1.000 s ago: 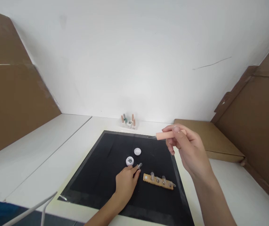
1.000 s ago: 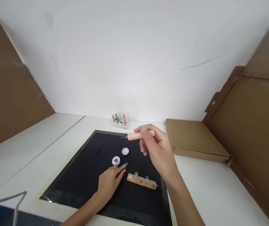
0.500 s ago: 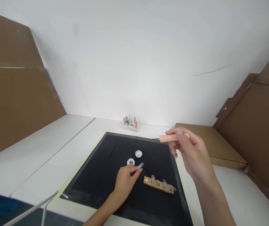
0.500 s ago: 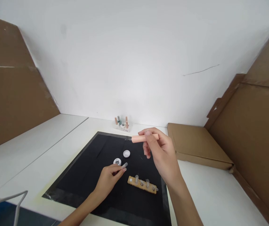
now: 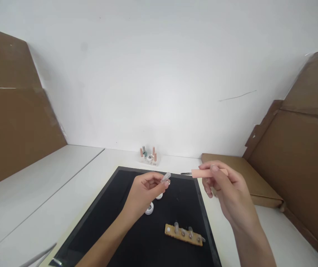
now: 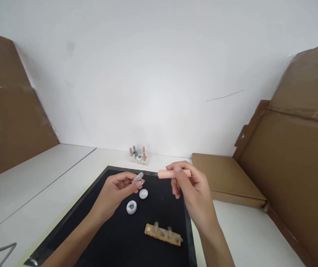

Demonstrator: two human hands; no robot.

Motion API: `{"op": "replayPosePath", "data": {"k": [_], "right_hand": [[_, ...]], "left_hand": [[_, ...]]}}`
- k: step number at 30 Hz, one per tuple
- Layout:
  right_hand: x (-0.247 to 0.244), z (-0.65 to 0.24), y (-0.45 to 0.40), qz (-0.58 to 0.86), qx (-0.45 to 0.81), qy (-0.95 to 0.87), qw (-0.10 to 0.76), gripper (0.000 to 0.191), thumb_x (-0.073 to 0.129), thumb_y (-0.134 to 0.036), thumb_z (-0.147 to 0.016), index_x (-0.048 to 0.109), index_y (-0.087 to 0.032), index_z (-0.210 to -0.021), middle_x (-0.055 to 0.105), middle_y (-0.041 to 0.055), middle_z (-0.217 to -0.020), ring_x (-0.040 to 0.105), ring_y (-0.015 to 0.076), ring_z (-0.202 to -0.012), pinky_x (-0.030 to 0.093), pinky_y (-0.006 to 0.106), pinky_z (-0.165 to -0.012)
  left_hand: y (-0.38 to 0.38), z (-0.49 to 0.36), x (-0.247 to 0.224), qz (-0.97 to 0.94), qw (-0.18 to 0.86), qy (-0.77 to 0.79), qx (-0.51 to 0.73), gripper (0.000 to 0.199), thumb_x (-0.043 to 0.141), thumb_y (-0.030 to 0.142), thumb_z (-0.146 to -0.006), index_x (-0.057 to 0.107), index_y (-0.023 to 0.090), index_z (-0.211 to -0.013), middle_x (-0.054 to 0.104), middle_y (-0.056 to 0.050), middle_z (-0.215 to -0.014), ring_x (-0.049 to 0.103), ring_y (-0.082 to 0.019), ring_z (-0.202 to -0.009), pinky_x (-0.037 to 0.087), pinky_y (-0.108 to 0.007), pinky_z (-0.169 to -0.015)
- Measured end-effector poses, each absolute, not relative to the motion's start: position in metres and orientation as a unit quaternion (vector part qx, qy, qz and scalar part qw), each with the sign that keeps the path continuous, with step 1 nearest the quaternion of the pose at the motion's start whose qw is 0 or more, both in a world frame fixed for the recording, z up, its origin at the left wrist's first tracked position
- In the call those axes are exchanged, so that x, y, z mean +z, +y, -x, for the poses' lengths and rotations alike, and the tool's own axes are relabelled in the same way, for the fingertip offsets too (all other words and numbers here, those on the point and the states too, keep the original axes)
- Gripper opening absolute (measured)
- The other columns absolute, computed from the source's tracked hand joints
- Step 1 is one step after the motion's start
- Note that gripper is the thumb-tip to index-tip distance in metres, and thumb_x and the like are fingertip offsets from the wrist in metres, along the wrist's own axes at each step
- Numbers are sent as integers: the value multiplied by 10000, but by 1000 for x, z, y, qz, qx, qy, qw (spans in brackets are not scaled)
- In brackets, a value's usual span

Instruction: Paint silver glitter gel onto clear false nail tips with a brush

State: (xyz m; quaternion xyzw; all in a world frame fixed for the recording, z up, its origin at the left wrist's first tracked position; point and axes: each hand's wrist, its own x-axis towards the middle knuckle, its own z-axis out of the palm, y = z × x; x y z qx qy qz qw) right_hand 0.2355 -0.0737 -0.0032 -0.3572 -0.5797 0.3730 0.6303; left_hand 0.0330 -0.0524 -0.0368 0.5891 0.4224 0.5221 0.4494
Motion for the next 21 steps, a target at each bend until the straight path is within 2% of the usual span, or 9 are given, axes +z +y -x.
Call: {"op": "replayPosePath", "data": {"k": [6,12,17,21], "right_hand": [[-1,-243,-72,321,327,-606,651,203,620,-414,-901,725,-245,-864,523,-44,-481,481,85,-424,401,192,-418],[-2,-245,-67,267,264,-639,671,68,641,-265,-895,706,-249,-905,547,-41,-595,480,74,-435,385,199,-410],[-4,-243,-68,249,243,-652,673,79,626,-267,-907,697,-262,-940,552,-25,-657,482,88,-450,376,219,-405],[-7,-237,-66,316,242,-618,678,126,686,-339,-865,685,-271,-971,576,-9,-725,445,91,-470,410,254,-468]], "left_hand": [[-49,-39,-8,-648,392,331,562,39,668,139,-744,671,148,-706,612,-16,-722,596,-119,-643,494,-216,-595],[-44,-38,1,-739,273,287,545,163,580,23,-764,665,162,-758,617,-23,-733,603,-128,-666,483,-224,-602],[-39,-36,-1,-762,257,277,526,183,580,24,-790,658,186,-762,645,-22,-728,615,-141,-677,485,-243,-623],[-30,-33,-3,-763,276,285,510,146,605,87,-828,694,192,-780,671,-32,-724,622,-153,-666,488,-252,-612]]}}
